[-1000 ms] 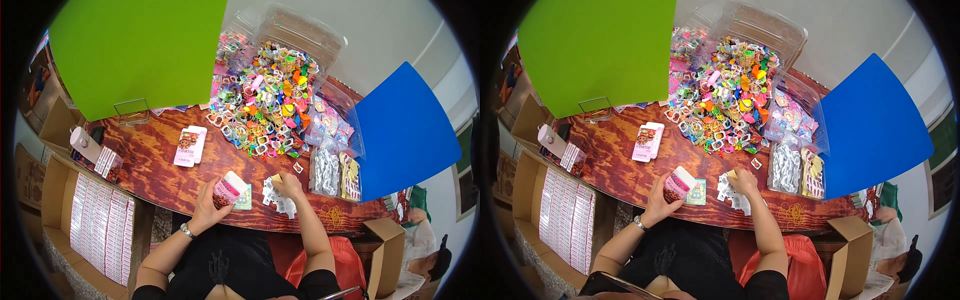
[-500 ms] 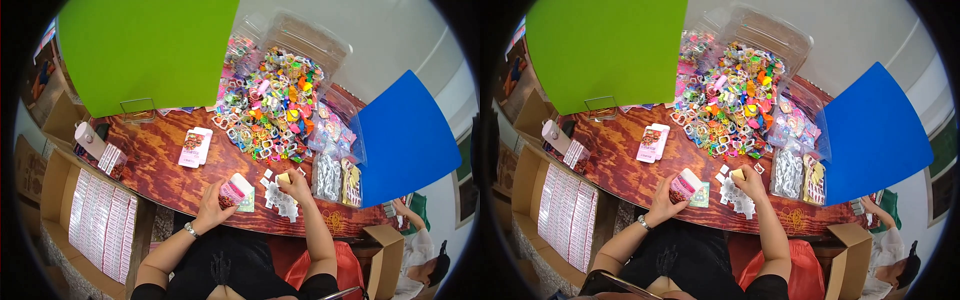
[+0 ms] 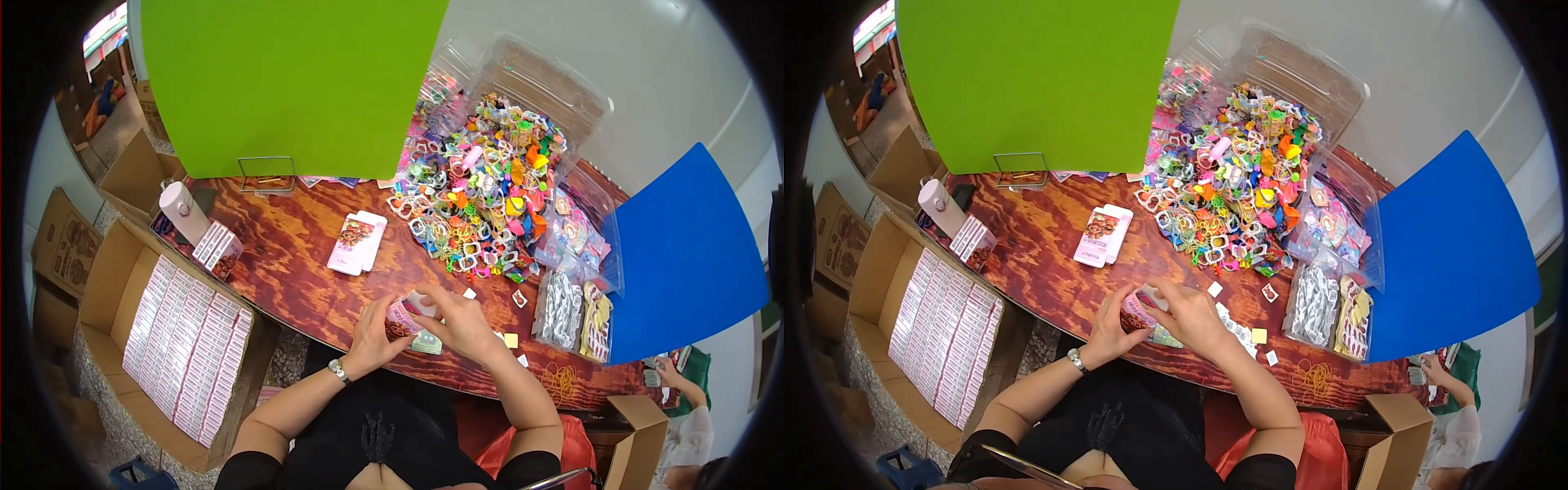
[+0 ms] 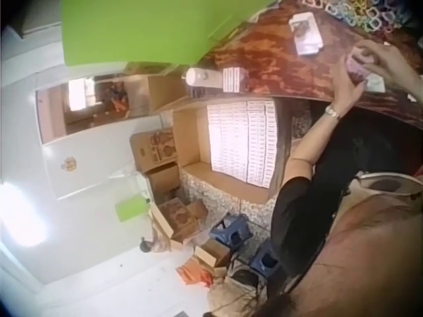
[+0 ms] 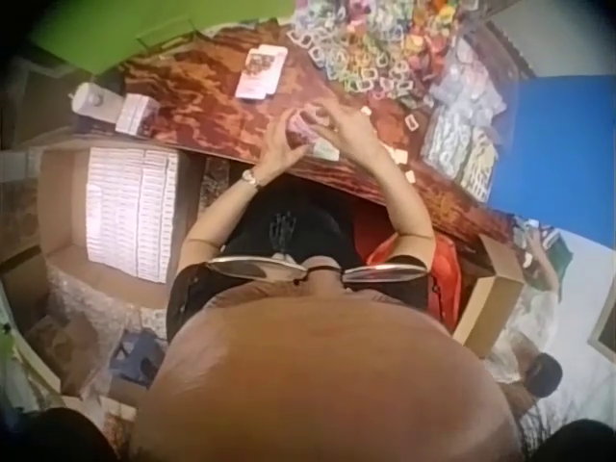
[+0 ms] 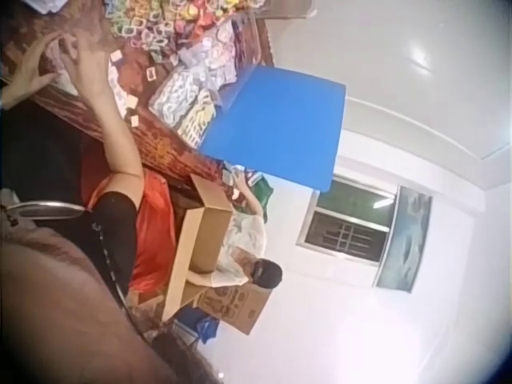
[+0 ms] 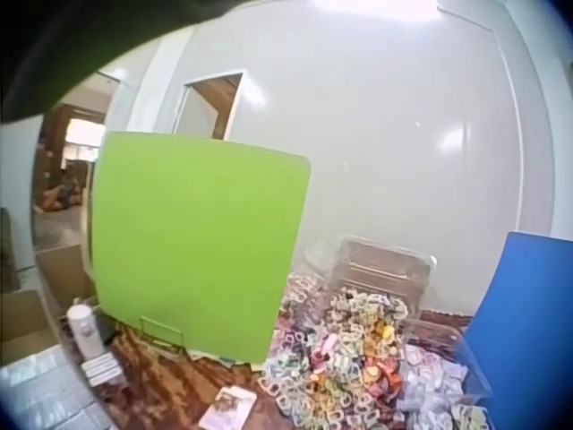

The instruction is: Packaging small colorful plastic toys from a bulk bin into individual plastic bottles and then placing them into a shipping box.

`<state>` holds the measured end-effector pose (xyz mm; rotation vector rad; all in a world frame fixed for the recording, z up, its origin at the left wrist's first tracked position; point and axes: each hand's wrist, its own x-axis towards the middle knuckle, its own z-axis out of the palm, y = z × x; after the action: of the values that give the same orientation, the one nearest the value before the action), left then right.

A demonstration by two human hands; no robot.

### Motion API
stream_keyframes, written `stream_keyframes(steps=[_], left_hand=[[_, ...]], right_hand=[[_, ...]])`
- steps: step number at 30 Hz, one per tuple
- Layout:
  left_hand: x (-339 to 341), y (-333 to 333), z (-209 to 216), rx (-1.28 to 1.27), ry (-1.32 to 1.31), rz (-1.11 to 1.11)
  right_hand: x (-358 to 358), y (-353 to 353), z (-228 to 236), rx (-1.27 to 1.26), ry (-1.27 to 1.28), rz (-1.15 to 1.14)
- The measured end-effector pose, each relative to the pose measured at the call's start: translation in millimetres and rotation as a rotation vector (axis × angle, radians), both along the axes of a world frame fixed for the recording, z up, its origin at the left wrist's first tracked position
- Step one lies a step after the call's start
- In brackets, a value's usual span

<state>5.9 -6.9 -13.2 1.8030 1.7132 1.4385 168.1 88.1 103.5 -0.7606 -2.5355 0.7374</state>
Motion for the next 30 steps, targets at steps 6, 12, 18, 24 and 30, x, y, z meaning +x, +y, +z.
stream_keyframes(steps=[6, 12, 18, 24, 30], left_hand=[[-5, -2, 13, 0.034, -0.126, -0.024], [-12, -5, 0, 0.071, -0.117, -0.062], [-15, -9, -2, 0.142, -0.021, -0.080], [-15, -13, 3, 0.146, -0.017, -0.068], [-13, -17, 6, 0.112, -0.034, -0.022]], right_hand=[[12, -15, -24, 0.293, 0.334, -0.088], [3, -26, -44, 0.197, 0.366, -0.093], [4, -30, -43, 0.132, 0.367, -0.065], [-1, -36, -44, 0.183, 0.372, -0.143], [-3, -34, -28, 0.320, 0.334, 0.014]])
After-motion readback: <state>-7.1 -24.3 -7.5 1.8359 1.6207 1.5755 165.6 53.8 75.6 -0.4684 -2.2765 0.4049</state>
